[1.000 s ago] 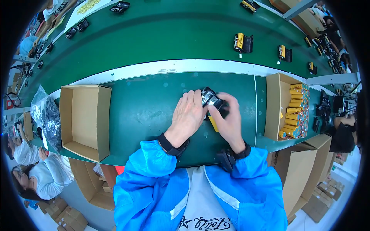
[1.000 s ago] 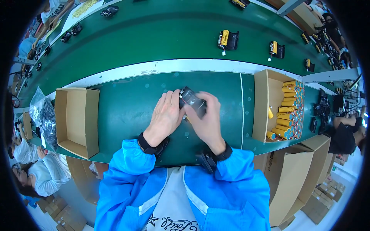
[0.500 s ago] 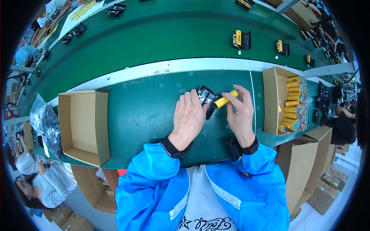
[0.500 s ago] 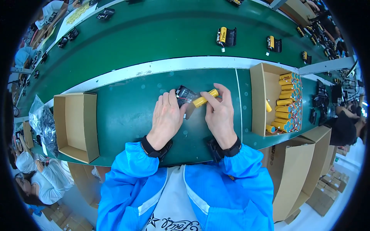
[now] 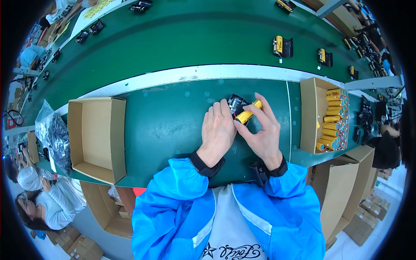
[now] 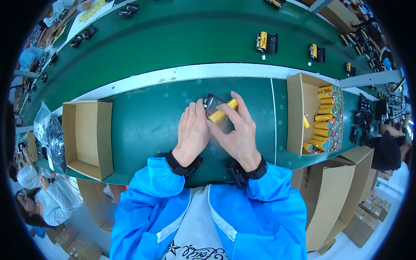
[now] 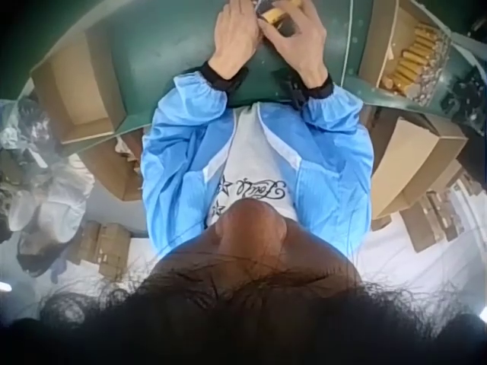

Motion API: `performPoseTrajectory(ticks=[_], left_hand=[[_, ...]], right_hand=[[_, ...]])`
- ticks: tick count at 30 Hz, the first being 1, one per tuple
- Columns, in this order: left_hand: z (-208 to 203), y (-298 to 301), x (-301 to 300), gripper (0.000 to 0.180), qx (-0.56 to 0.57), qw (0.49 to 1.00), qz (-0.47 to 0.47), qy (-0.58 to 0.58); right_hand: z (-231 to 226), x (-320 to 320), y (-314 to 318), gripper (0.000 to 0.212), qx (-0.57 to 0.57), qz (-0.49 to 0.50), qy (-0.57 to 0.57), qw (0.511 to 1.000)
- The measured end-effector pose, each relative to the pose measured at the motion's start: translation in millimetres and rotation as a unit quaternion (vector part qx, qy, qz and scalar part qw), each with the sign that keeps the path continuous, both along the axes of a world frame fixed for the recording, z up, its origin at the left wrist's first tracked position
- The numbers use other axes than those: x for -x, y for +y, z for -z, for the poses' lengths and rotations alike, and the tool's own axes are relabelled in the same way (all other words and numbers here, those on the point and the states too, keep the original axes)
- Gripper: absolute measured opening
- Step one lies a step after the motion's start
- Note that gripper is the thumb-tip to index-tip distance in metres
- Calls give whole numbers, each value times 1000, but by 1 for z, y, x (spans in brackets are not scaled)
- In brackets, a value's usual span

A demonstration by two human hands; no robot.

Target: Manually assembling small electronic component housings on a conveyor production line.

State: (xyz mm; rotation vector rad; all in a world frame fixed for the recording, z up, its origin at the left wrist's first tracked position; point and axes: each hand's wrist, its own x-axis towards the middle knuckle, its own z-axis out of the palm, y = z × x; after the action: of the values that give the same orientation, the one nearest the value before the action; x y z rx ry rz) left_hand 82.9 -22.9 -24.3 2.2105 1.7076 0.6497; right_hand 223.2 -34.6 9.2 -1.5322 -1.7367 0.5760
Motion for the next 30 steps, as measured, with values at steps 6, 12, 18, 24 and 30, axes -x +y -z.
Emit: performPoseTrajectory(ticks=[6,12,18,24,30], left_hand=[[1,-3,9,48,-3,1000,0,-28],[5,-2,17,54,35,997,11,-64],[-2,-4,34,62,37,985,105,-129],[-17,-20,29,65,87,982,53,-159],[-10,-30,37,53,62,980,25,-185]], right_hand=[[5,11,-6,44,12,12,33,999],[14,20,-6,42,-20,11,7,1000],[10,22,-3,40,2,-17,19,1000],[7,19,-3,41,33,-13,-12,999],[10,23,-10,46,24,-29,-18,999]])
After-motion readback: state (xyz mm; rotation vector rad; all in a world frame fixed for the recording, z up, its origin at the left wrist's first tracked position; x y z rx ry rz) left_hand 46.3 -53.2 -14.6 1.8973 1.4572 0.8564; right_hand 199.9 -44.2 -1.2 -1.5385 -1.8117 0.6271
